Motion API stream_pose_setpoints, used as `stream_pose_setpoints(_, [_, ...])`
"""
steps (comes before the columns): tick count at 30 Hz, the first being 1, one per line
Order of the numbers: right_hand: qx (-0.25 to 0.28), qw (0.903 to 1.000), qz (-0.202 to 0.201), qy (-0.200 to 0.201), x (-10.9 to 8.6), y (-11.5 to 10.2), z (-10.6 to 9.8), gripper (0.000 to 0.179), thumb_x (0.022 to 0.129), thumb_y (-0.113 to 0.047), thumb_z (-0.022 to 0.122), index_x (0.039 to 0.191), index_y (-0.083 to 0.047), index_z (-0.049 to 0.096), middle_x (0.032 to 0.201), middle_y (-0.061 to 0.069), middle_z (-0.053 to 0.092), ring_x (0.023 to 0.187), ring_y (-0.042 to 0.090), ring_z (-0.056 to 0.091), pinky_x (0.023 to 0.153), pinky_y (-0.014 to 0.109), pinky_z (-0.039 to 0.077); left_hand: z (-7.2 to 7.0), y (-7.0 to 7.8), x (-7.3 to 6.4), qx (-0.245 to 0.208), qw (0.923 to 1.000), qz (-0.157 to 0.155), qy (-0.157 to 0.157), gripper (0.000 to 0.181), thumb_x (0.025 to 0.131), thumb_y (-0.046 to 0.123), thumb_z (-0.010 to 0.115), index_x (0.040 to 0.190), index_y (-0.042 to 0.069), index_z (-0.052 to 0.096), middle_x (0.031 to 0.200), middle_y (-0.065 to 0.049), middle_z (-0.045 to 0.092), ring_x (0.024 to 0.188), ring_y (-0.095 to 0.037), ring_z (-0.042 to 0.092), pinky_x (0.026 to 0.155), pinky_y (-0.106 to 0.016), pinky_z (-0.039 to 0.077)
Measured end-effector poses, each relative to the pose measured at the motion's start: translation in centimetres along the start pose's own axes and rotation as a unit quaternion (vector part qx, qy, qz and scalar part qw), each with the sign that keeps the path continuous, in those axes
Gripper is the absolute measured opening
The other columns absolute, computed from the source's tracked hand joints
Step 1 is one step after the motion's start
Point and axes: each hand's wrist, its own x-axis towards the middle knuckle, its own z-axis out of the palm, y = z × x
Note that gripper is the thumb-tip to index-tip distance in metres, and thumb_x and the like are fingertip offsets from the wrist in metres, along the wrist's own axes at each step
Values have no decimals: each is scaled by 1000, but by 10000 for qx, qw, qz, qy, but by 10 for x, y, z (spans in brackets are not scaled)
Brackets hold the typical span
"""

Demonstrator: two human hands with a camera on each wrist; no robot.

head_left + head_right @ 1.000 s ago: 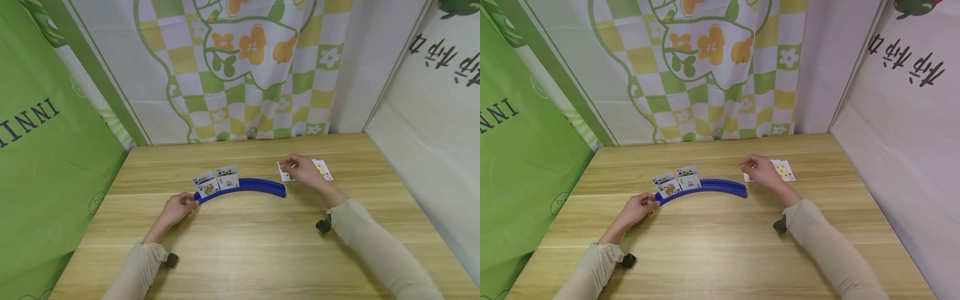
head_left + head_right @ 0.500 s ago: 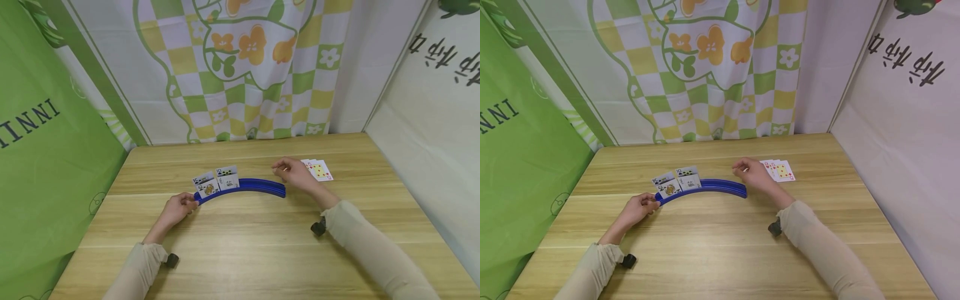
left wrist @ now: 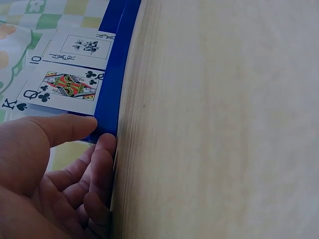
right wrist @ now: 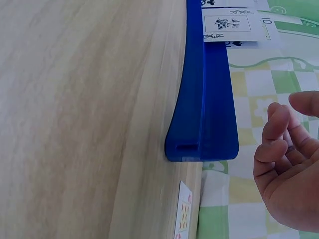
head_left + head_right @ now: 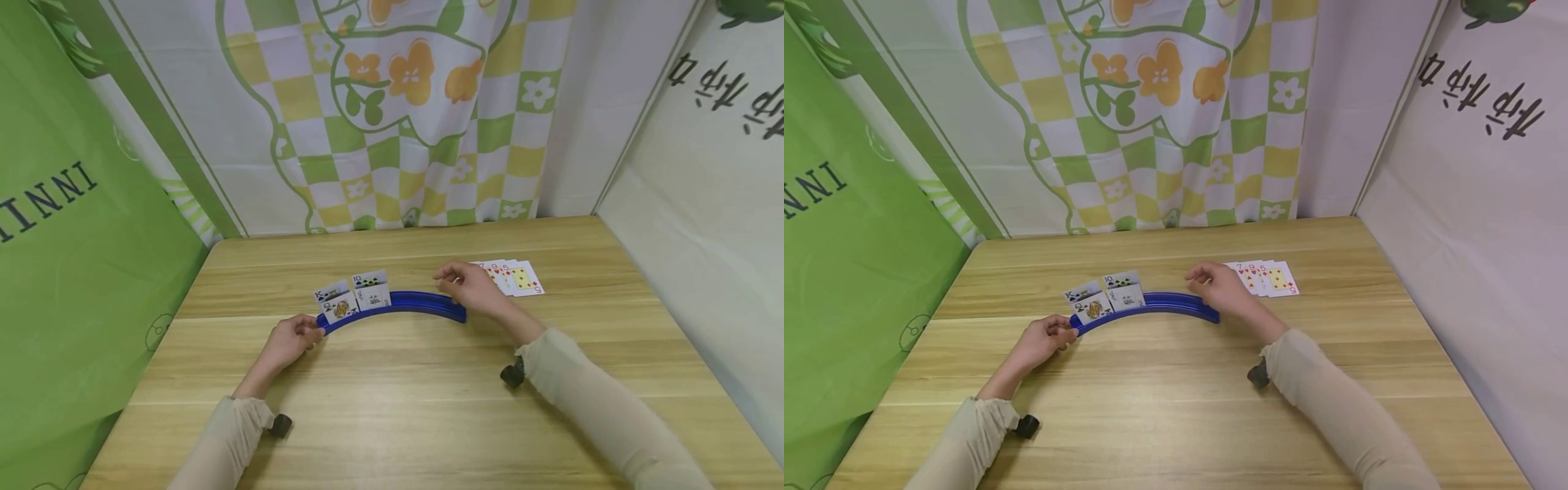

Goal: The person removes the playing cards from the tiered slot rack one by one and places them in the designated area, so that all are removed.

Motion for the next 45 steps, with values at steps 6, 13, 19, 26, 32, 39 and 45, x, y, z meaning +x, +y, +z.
stream_pose_setpoints(6, [4,10000,51,-69,1,-3,6,20,97,-22,61,113,-11,68,97,10,70,64,19,62,61,33,51,0,0,-1,44,10000,0,-7,30,93,24,68,114,2,66,85,-6,73,69,-15,63,62,-29,49])
stream_pose_setpoints(13, [-3,9999,-8,-119,3,-7,12,20,98,-22,61,113,-11,69,96,9,68,67,25,65,60,33,51,0,-1,-1,41,10000,0,-1,30,93,24,68,114,3,65,85,-6,73,68,-15,63,61,-29,48])
stream_pose_setpoints(19, [-5,9998,-2,-185,4,-12,18,21,98,-22,61,114,-11,69,98,9,69,69,25,65,62,34,52,1,-1,0,33,10000,16,23,30,93,24,69,114,3,65,84,-6,73,68,-15,63,61,-28,48])
stream_pose_setpoints(26, [-38,9997,-85,-204,7,-14,23,21,97,-22,61,113,-10,69,97,8,70,65,19,64,63,34,53,1,-2,0,30,10000,-13,-5,29,94,24,68,113,3,65,85,-6,72,69,-15,62,61,-29,48])
stream_pose_setpoints(32, [-19,9997,-146,-220,9,-16,27,25,97,-22,62,115,-6,69,96,8,70,64,17,63,63,34,53,1,-3,1,63,10000,7,9,31,94,24,68,115,3,65,85,-6,72,69,-15,63,62,-29,49])
stream_pose_setpoints(39, [162,9994,-182,-261,11,-21,35,23,96,-20,63,114,-6,68,98,9,70,65,16,63,64,32,55,1,-3,1,63,10000,-9,-23,31,94,25,68,115,3,65,86,-7,72,69,-15,63,63,-29,49])
stream_pose_setpoints(45, [147,9992,-255,-271,14,-25,41,23,96,-21,63,114,-7,68,97,9,70,65,15,63,64,31,55,0,-2,1,36,10000,-14,-1,30,94,25,68,114,3,65,85,-6,73,69,-15,64,62,-29,49])
